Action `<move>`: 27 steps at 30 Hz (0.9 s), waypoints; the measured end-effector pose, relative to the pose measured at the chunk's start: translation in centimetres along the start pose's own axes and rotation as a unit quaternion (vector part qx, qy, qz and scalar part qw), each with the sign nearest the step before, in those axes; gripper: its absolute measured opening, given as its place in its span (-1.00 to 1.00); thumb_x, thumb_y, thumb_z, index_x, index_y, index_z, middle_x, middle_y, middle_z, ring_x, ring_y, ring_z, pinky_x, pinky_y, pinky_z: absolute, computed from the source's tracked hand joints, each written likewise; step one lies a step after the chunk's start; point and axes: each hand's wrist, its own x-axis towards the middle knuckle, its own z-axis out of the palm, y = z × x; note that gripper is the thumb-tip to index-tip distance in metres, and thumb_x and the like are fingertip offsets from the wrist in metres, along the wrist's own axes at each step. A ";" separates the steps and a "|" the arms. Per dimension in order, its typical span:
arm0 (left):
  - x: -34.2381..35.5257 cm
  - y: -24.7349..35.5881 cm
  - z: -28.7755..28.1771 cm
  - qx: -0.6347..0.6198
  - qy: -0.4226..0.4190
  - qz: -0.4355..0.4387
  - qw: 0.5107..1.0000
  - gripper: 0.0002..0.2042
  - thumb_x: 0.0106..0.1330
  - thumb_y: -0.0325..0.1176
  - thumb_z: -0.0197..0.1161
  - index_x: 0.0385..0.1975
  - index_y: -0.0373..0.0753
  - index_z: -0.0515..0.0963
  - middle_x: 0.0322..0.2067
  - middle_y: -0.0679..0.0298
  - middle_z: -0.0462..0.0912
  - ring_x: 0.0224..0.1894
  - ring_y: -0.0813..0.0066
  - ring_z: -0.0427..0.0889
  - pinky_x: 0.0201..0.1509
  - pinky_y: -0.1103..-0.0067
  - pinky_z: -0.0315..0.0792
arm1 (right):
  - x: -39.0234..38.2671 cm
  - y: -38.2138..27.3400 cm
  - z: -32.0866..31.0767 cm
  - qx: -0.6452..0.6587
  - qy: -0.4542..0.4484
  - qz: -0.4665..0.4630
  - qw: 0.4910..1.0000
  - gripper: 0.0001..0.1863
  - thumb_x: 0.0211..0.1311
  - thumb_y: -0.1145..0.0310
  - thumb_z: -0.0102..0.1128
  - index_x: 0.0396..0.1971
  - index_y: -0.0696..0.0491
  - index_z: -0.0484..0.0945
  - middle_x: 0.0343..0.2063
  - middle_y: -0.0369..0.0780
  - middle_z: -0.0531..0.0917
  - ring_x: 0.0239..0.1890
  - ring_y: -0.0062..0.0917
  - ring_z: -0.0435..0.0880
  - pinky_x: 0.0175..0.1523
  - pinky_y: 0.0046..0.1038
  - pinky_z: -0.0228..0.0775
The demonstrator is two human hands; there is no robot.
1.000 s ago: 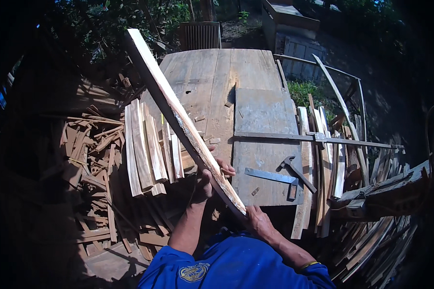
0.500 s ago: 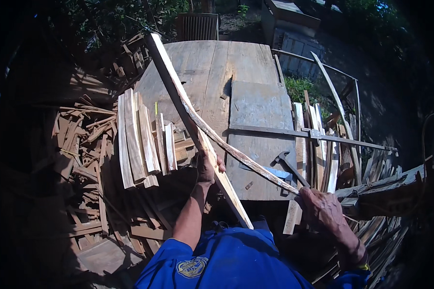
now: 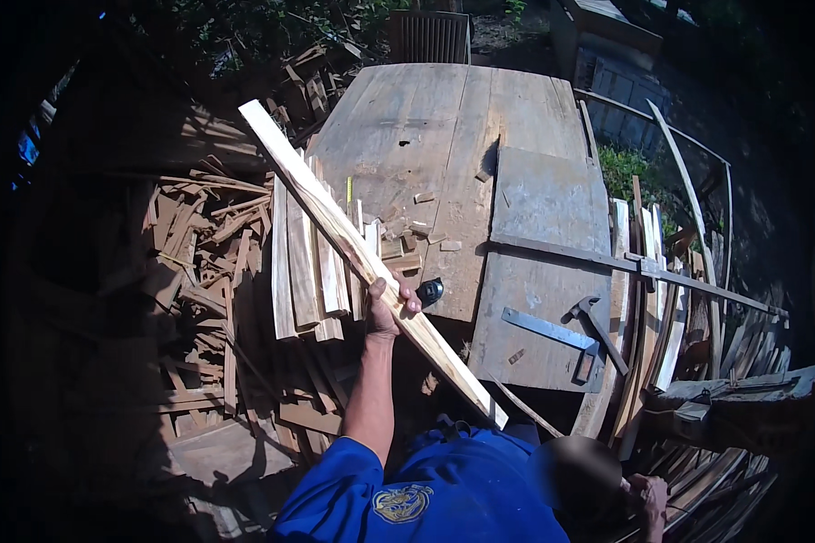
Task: The person uses a tape measure and a pencil to mark lengths on pieces of wood while at a workbench, moving individual boards into position to mark them.
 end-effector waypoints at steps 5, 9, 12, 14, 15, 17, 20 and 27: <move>3.1 1.1 -0.3 -0.006 -0.026 0.006 1.000 -0.69 0.38 -0.07 0.14 -0.13 -0.19 0.39 -0.50 0.25 0.43 -0.59 0.41 0.48 -0.49 0.44 0.48 | -12.3 8.7 5.2 0.065 0.024 0.056 0.996 -0.74 -0.02 0.12 0.46 -0.48 0.00 0.79 -0.67 -0.09 0.64 -0.51 -0.12 0.71 -0.36 -0.18 0.50; 4.4 2.1 -2.0 0.003 -0.041 0.020 0.999 -0.72 0.35 -0.15 0.14 -0.11 -0.19 0.39 -0.47 0.24 0.42 -0.56 0.39 0.46 -0.47 0.43 0.47 | -21.0 10.5 8.2 0.083 -0.091 0.184 0.975 -0.74 0.00 0.15 0.45 -0.41 0.02 0.78 -0.58 -0.08 0.66 -0.44 -0.13 0.71 -0.31 -0.18 0.51; 5.0 1.2 -2.5 -0.029 -0.046 0.008 0.998 -0.75 0.34 -0.20 0.13 -0.11 -0.20 0.40 -0.46 0.25 0.41 -0.53 0.42 0.45 -0.45 0.44 0.47 | -26.4 10.3 11.5 0.096 -0.188 0.249 0.945 -0.73 0.02 0.17 0.44 -0.36 0.03 0.77 -0.51 -0.07 0.68 -0.38 -0.13 0.72 -0.26 -0.18 0.52; 5.0 0.6 -3.3 -0.045 -0.044 0.004 0.998 -0.77 0.35 -0.23 0.11 -0.12 -0.18 0.41 -0.45 0.27 0.41 -0.52 0.45 0.46 -0.43 0.47 0.47 | -27.4 10.2 13.7 0.107 -0.261 0.261 0.923 -0.73 0.04 0.18 0.44 -0.32 0.04 0.76 -0.47 -0.06 0.69 -0.34 -0.14 0.72 -0.23 -0.18 0.53; 5.2 0.0 -3.2 -0.046 -0.029 -0.003 0.999 -0.78 0.34 -0.24 0.11 -0.12 -0.18 0.42 -0.45 0.27 0.42 -0.51 0.45 0.46 -0.42 0.46 0.47 | -27.0 9.8 14.9 0.114 -0.286 0.260 0.915 -0.72 0.04 0.19 0.44 -0.30 0.05 0.76 -0.44 -0.06 0.70 -0.32 -0.14 0.72 -0.22 -0.18 0.53; 5.0 -2.2 -2.6 -0.082 -0.033 -0.013 0.996 -0.76 0.33 -0.24 0.13 -0.13 -0.23 0.43 -0.44 0.27 0.41 -0.50 0.46 0.43 -0.40 0.47 0.45 | -24.4 9.5 16.4 0.126 -0.278 0.241 0.921 -0.71 0.06 0.21 0.43 -0.27 0.06 0.76 -0.40 -0.05 0.71 -0.29 -0.14 0.73 -0.19 -0.18 0.54; 4.6 -2.0 -1.9 -0.063 -0.014 0.004 0.998 -0.73 0.28 -0.23 0.15 -0.13 -0.22 0.42 -0.42 0.26 0.42 -0.48 0.44 0.44 -0.37 0.44 0.48 | -9.7 2.2 11.9 0.165 -0.061 0.155 0.972 -0.65 0.07 0.23 0.44 -0.15 0.07 0.72 -0.26 -0.05 0.71 -0.20 -0.14 0.72 -0.12 -0.17 0.54; 4.0 -6.1 1.2 -0.086 0.044 -0.010 0.995 -0.53 0.36 0.13 0.22 -0.13 -0.21 0.42 -0.33 0.27 0.37 -0.35 0.41 0.44 -0.26 0.43 0.57 | 9.9 -15.7 -3.8 0.124 0.217 -0.181 0.951 -0.22 -0.05 0.16 0.59 0.22 0.02 0.47 0.03 -0.10 0.57 0.09 -0.17 0.55 0.23 -0.14 0.35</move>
